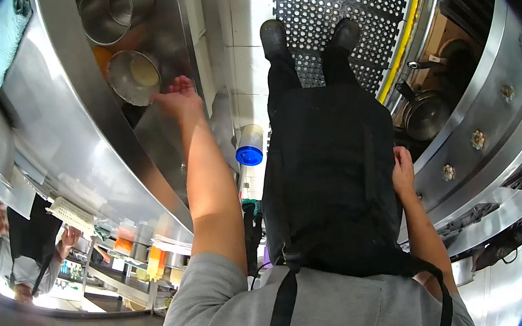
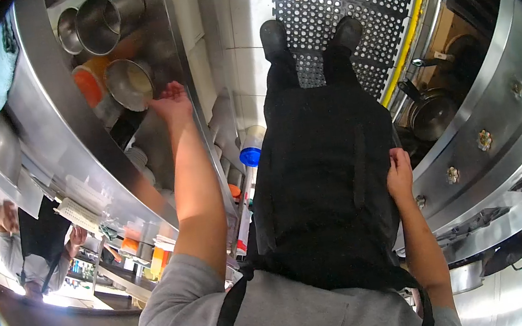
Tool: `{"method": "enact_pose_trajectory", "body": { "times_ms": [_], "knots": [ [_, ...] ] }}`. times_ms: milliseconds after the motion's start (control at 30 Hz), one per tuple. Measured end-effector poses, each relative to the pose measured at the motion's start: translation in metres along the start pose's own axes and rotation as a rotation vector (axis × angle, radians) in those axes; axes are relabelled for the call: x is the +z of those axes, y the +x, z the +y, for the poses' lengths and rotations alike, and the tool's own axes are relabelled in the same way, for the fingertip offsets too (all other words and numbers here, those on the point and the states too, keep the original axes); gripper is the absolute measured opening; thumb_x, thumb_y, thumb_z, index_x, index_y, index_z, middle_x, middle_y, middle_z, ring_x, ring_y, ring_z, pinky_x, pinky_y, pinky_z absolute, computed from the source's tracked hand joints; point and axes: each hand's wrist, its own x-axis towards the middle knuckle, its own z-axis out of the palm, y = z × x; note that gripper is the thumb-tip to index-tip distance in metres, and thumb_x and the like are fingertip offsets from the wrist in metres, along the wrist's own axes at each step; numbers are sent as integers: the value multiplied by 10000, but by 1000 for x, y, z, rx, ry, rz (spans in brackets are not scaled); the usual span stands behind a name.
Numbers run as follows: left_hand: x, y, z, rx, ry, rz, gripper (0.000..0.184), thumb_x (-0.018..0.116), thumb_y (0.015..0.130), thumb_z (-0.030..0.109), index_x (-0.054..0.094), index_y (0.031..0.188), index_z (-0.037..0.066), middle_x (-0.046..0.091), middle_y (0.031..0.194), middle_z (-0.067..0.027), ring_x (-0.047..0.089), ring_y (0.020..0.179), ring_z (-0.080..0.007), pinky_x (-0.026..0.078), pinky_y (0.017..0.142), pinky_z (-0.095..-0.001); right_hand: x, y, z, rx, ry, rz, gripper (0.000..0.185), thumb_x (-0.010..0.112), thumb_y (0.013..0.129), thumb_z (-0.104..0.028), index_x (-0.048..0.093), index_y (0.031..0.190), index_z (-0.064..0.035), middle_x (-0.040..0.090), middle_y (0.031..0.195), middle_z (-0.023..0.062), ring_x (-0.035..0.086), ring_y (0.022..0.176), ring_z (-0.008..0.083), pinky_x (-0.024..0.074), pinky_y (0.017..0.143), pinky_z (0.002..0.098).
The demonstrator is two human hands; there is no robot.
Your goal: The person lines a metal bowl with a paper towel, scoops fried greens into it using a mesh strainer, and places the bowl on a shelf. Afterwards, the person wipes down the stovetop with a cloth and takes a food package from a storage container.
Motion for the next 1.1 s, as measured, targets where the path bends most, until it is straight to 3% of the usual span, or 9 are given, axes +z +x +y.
{"method": "enact_pose_trajectory", "body": {
  "times_ms": [200, 467, 533, 600, 633, 700, 733, 867, 1100],
  "knots": [
    [19, -63, -38, 124, 375, -345, 654, 357, 901, 619, 436, 918, -30, 549, 786, -146, 554, 672, -250, 504, 655, -358, 4, 4, -6, 21, 3, 13, 117, 478, 883, -43, 530, 985, -18, 542, 955, 153, 554, 903, 308, 446, 774, 361],
    [50, -54, -114, 375, 845, -605, 422, 483, 944, 391, 499, 802, -6, 578, 685, -103, 573, 557, -160, 490, 501, -273, 9, 7, 2, 57, 30, 31, 95, 509, 877, -66, 539, 951, -15, 553, 887, 128, 560, 837, 265, 448, 734, 347],
    [51, -26, -125, 374, 865, -602, 382, 529, 922, 354, 521, 835, -18, 596, 716, -115, 590, 609, -190, 511, 566, -309, 10, 14, 11, 91, 33, 22, 97, 518, 883, -90, 542, 944, -17, 557, 865, 119, 562, 816, 240, 448, 727, 334],
    [51, 2, -131, 899, 1205, -508, 349, 582, 876, 298, 542, 923, -46, 616, 851, -163, 608, 782, -269, 512, 737, -373, 12, 43, 24, 157, 146, -26, 139, 537, 902, -156, 546, 920, -18, 567, 809, 104, 556, 763, 188, 446, 715, 310],
    [52, 16, -129, 821, 1364, -467, 455, 597, 828, 239, 486, 1144, -70, 583, 1086, -226, 549, 1044, -360, 433, 912, -429, 11, 67, 14, 43, 95, 80, 187, 535, 916, -203, 550, 917, -17, 577, 770, 97, 554, 740, 162, 450, 712, 304],
    [54, 34, -123, 937, 1536, -388, 530, 587, 824, 232, 414, 1229, -63, 519, 1189, -244, 497, 1125, -376, 407, 951, -435, 21, 128, 11, 105, 117, 165, 209, 525, 918, -209, 570, 979, -14, 607, 835, 115, 580, 776, 181, 459, 726, 318],
    [56, 37, -122, 1058, 1695, -298, 616, 578, 820, 226, 341, 1315, -55, 455, 1292, -263, 445, 1206, -392, 380, 990, -441, 27, 160, -9, 18, 162, 202, 241, 528, 915, -229, 577, 986, -4, 617, 861, 127, 592, 793, 199, 456, 738, 311],
    [63, 46, -107, 638, 1755, -291, 697, 542, 814, 236, 247, 1380, -44, 335, 1385, -285, 402, 1247, -407, 297, 1073, -438, 107, 264, -138, -217, 246, 95, 374, 521, 895, -341, 598, 1027, 0, 636, 902, 176, 616, 859, 280, 461, 772, 354],
    [60, 63, -111, 830, 1799, -303, 523, 490, 833, 128, 366, 1312, -41, 500, 1247, -236, 523, 1119, -344, 333, 1035, -409, 294, 360, -329, -153, 621, -420, 786, 292, 912, -616, 315, 1352, 36, 423, 1337, 231, 408, 1246, 319, 293, 1042, 381]
  ]
}}
